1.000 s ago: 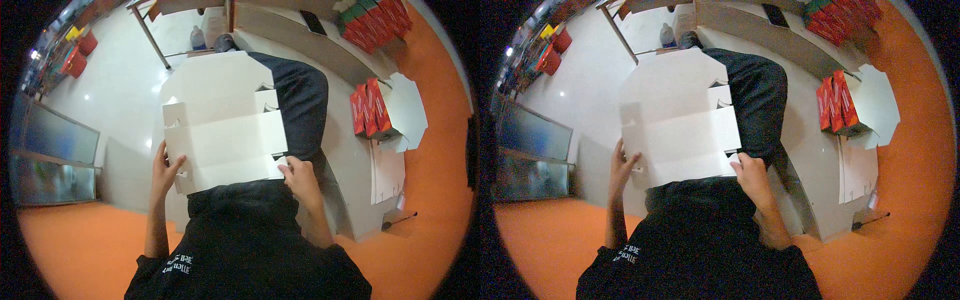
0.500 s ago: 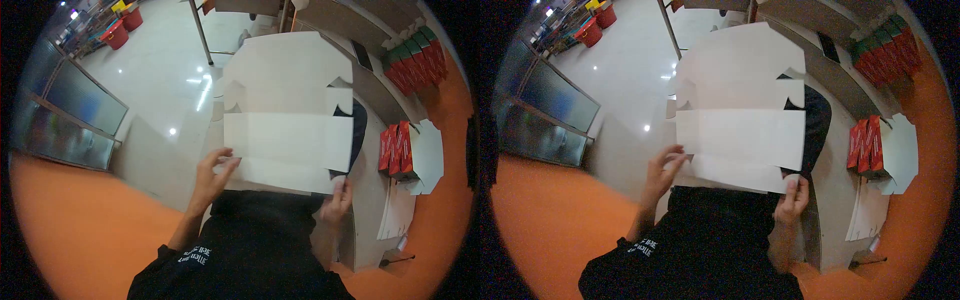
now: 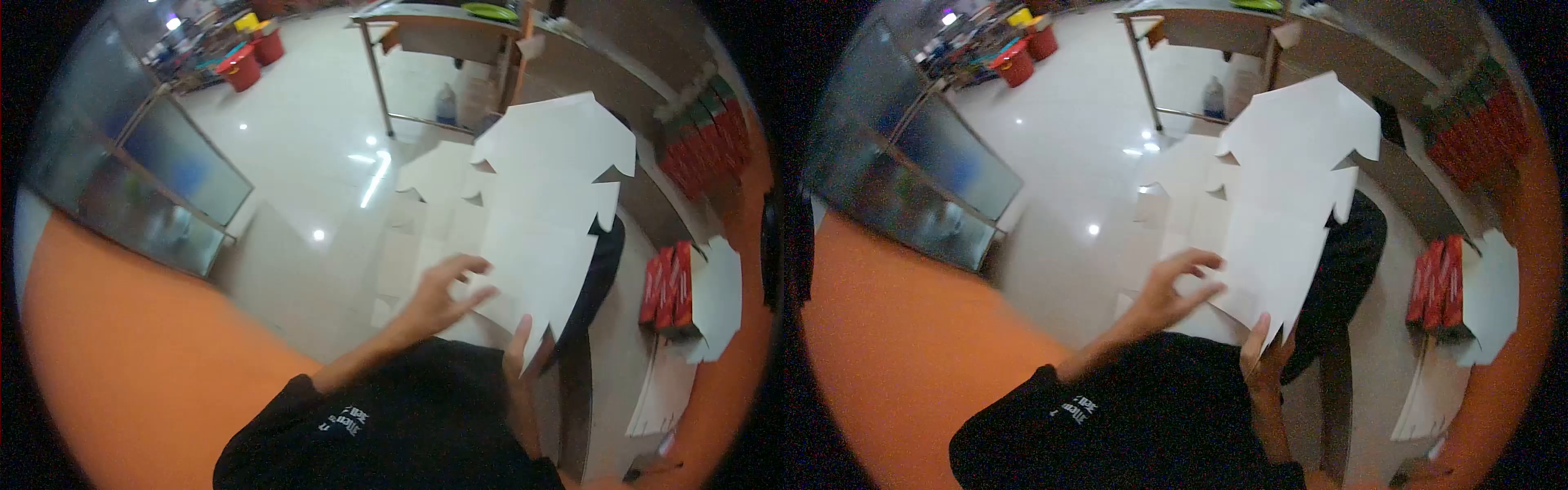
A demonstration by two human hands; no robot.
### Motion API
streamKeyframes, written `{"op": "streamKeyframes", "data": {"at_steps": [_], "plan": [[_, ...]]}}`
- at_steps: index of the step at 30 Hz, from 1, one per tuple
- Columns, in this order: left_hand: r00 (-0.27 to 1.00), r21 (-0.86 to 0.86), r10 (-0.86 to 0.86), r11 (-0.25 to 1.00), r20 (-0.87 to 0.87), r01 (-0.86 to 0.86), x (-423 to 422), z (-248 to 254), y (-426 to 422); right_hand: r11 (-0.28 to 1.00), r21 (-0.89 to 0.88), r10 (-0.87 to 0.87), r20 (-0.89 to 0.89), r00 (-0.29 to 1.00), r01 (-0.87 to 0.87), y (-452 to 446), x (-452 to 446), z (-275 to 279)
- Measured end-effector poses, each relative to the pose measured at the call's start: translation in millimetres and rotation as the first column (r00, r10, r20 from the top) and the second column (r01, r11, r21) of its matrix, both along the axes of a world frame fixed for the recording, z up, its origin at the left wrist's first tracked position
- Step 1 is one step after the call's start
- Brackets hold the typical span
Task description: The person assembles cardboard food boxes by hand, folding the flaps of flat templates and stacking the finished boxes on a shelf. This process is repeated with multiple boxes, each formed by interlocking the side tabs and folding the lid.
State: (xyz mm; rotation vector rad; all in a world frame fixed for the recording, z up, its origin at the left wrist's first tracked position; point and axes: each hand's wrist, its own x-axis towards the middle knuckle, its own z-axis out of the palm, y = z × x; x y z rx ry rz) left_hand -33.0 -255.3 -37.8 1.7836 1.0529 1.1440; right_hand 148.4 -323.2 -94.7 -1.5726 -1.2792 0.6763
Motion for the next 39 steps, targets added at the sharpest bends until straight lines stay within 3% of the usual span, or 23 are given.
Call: {"op": "streamKeyframes", "data": {"at_steps": [1, 3, 4, 5, 6, 8, 9, 10, 11, 12, 15, 16, 19, 24, 26, 27, 31, 32, 33, 36, 39], "plan": [[0.997, -0.047, -0.066, 0.997, 0.035, 0.068, 10, 13, -2, 0.997, 0.072, 0.035, 0.059, 0.998, -0.040, 1, 0, 6], [0.950, -0.283, -0.163, 0.929, 0.267, 0.239, 28, 39, -2, 0.982, 0.158, 0.117, -0.044, 0.992, -0.108, 8, -6, 19], [0.944, -0.250, -0.201, 0.931, 0.260, 0.267, 37, 50, -2, 0.970, 0.200, 0.160, -0.088, 0.983, -0.140, 10, -7, 24], [0.961, -0.224, -0.160, 0.951, 0.225, 0.211, 41, 70, -6, 0.968, 0.222, 0.198, -0.382, 0.903, -0.118, 12, -13, 30], [0.959, -0.210, -0.180, 0.951, 0.221, 0.227, 47, 78, -5, 0.969, 0.229, 0.222, -0.643, 0.733, -0.093, 13, -15, 36], [0.938, -0.173, -0.214, 0.948, 0.272, 0.266, 44, 82, 2, 0.968, 0.208, 0.247, -0.667, 0.703, -0.143, 16, -17, 63], [0.927, -0.164, -0.236, 0.942, 0.292, 0.292, 42, 77, 5, 0.950, 0.275, 0.243, -0.352, 0.904, -0.148, 14, -8, 51], [0.913, -0.153, -0.260, 0.935, 0.313, 0.319, 40, 69, 8, 0.925, 0.339, 0.183, 0.009, 0.983, -0.175, 10, 8, 30], [0.898, -0.138, -0.286, 0.928, 0.335, 0.347, 38, 63, 13, 0.894, 0.390, 0.071, 0.365, 0.928, -0.222, 8, 18, 20], [0.869, -0.257, -0.282, 0.878, 0.406, 0.404, 35, 58, 16, 0.892, 0.387, 0.112, 0.314, 0.943, -0.235, 5, 17, 26], [0.714, -0.390, -0.162, 0.744, 0.682, 0.542, 37, 24, 34, 0.795, 0.566, 0.144, 0.174, 0.974, -0.219, 2, 3, 47], [0.611, -0.403, -0.089, 0.676, 0.787, 0.617, 41, 19, 35, 0.737, 0.648, 0.074, 0.207, 0.976, -0.194, 1, 6, 39], [0.584, -0.452, -0.011, 0.621, 0.812, 0.640, 65, 15, 24, 0.740, 0.593, 0.050, 0.420, 0.906, -0.316, -9, 29, 37], [0.673, -0.347, -0.229, 0.715, 0.704, 0.607, 71, 29, 18, 0.789, 0.547, -0.032, 0.490, 0.871, -0.278, -9, 43, 50], [0.741, -0.381, -0.219, 0.746, 0.635, 0.546, 62, 41, 17, 0.716, 0.657, 0.290, 0.024, 0.957, -0.234, -1, 38, 46], [0.762, -0.399, -0.208, 0.751, 0.613, 0.526, 56, 45, 17, 0.652, 0.740, 0.465, -0.219, 0.858, -0.164, 4, 34, 44], [0.683, -0.294, -0.182, 0.803, 0.708, 0.519, 50, 58, 10, 0.620, 0.731, 0.321, 0.095, 0.942, -0.285, 3, 37, 61], [0.657, -0.280, -0.172, 0.805, 0.734, 0.524, 52, 62, 8, 0.698, 0.642, 0.217, 0.233, 0.948, -0.317, -3, 40, 75], [0.633, -0.266, -0.157, 0.812, 0.758, 0.520, 54, 65, 7, 0.672, 0.690, 0.183, 0.195, 0.964, -0.267, -1, 35, 79], [0.669, -0.291, -0.153, 0.814, 0.728, 0.502, 62, 73, 3, 0.662, 0.698, -0.013, 0.376, 0.926, -0.274, 0, 38, 79], [0.595, -0.318, -0.104, 0.766, 0.797, 0.558, 73, 71, -9, 0.659, 0.731, -0.207, 0.402, 0.892, -0.177, -2, 40, 70]]}}
